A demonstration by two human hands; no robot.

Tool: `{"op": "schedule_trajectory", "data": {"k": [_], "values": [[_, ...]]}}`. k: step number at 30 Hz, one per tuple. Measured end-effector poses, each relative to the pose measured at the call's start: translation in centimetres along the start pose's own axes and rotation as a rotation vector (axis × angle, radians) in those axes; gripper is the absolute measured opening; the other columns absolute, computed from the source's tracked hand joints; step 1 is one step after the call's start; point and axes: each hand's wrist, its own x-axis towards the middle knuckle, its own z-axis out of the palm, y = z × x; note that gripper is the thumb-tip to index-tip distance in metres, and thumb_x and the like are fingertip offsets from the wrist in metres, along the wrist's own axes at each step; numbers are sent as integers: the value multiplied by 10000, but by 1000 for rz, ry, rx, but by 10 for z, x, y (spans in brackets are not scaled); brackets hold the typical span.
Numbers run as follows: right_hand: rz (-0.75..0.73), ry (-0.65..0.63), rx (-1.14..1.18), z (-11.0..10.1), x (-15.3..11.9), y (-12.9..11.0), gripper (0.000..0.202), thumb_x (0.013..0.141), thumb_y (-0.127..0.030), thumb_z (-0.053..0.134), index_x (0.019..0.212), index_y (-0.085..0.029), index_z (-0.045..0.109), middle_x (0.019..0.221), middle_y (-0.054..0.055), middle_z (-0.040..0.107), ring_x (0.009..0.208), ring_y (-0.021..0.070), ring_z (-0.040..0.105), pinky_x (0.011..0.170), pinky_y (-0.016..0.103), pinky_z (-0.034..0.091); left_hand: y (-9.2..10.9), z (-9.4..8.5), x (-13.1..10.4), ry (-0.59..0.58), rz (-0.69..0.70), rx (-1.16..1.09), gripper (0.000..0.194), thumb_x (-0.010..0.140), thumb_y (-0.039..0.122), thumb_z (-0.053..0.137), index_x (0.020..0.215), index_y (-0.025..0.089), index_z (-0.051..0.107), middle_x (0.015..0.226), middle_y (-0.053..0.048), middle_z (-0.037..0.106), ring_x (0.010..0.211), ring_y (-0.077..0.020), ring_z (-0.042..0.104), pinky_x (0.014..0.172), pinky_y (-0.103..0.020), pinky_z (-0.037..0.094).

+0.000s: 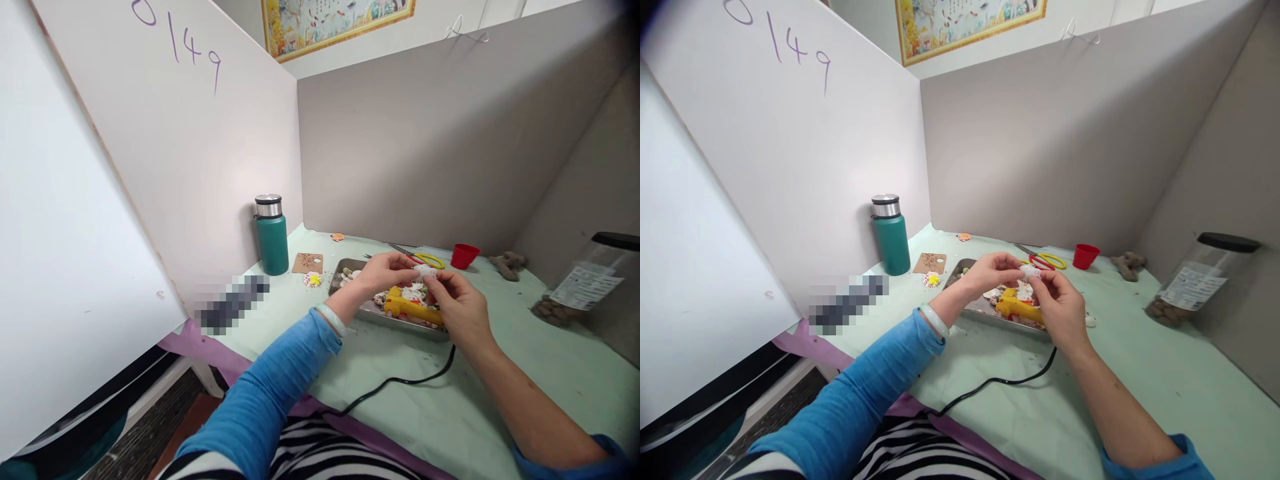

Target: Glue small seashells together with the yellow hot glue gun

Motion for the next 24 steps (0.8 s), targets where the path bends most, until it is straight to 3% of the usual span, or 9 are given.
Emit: {"op": "schedule_trajectory", "data": {"k": [7, 14, 24], "values": [[-35, -86, -99, -1, 2, 5, 308, 734, -500, 609, 813, -202, 594, 614, -12, 515, 556, 125, 468, 514, 240, 397, -6, -7, -8, -49, -11, -100, 398, 605, 428, 746, 813, 123, 596, 706, 4, 573, 626, -83, 527, 676, -274, 432], [-26, -154, -125, -2, 2, 2, 295, 755, -489, 593, 789, -196, 600, 618, -13, 509, 574, 121, 457, 541, 240, 388, -16, -8, -5, 12, -49, -289, 373, 575, 338, 791, 839, 116, 648, 792, -32, 606, 624, -87, 531, 671, -285, 423], [8, -201, -74, -2, 1, 0, 312, 744, -499, 602, 798, -192, 608, 601, -13, 515, 573, 122, 474, 562, 242, 410, -14, -4, -7, 11, -86, -410, 294, 550, 286, 804, 740, 119, 654, 615, 15, 558, 542, -66, 467, 641, -290, 426]]}}
